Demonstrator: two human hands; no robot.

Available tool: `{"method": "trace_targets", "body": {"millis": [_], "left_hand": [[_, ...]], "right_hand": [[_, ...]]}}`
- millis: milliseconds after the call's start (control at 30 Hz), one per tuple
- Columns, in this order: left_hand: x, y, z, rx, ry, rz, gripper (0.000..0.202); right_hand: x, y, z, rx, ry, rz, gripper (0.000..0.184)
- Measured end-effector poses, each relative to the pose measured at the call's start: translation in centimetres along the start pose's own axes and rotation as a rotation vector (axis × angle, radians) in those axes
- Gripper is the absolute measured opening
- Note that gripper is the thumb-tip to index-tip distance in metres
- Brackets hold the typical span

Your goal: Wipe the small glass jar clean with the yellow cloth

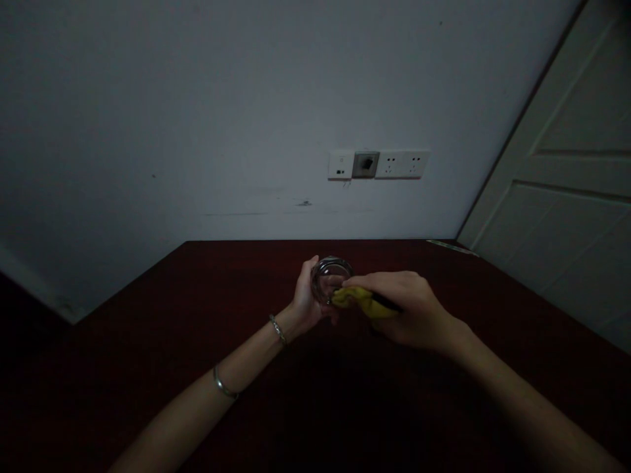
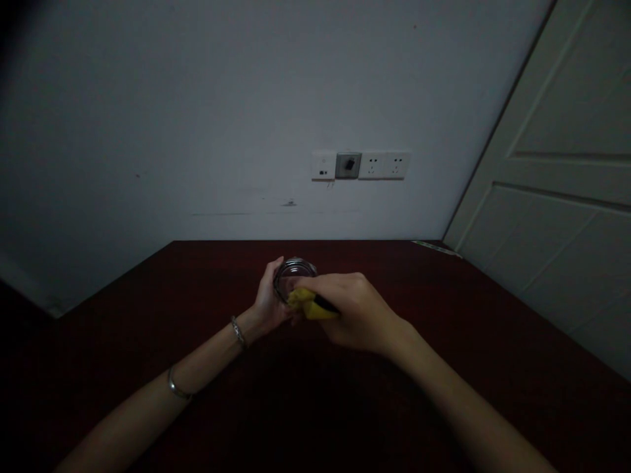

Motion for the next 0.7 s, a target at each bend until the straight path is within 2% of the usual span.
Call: {"method": "trace_targets", "body": {"millis": [67, 133, 233, 300, 433, 567, 700], "left_hand": [[0.3, 0.2, -0.3, -0.001, 0.037, 0.044, 0.058], [0.7, 0.4, -0.4, -0.011, 0.057, 0.067, 0.058], [0.8, 0.8, -0.5, -0.021, 0.032, 0.046, 0.055], [0.8, 0.8, -0.5, -0.009, 0.005, 0.017, 0.051], [0.8, 0.3, -0.6, 0.019, -0.018, -0.034, 0.05], [0.8, -0.5, -0.7, 0.066, -0.008, -0.05, 0.052], [0.7, -1.2, -0.8, 0.084, -0.011, -0.076, 0.053]], "right_hand": [[-0.9, -0.2, -0.1, -0.031, -0.079, -0.092, 0.035], [-1.0, 0.1, -0.3, -0.13, -0.119, -0.183, 0.037], [0.3, 0.9, -0.6, -0.284, -0.087, -0.251, 0.034], [1.3, 1.1, -0.7, -0.323, -0.052, -0.263, 0.031], [2.4, 0.7, -0.7, -0.322, -0.017, -0.267, 0.029], [2.1, -0.1, -0.7, -0.281, -0.013, -0.275, 0.028], [1.7, -0.3, -0.7, -0.233, -0.018, -0.285, 0.039]]}}
Point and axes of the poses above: each hand's wrist, its own z-axis towards the middle knuckle, its own x-axis out of the palm, y = z × x, the point moved 8 cm from there along z, towards the middle knuckle, and after that the axes turned 8 degrees about -y, right-handed, at the moved point
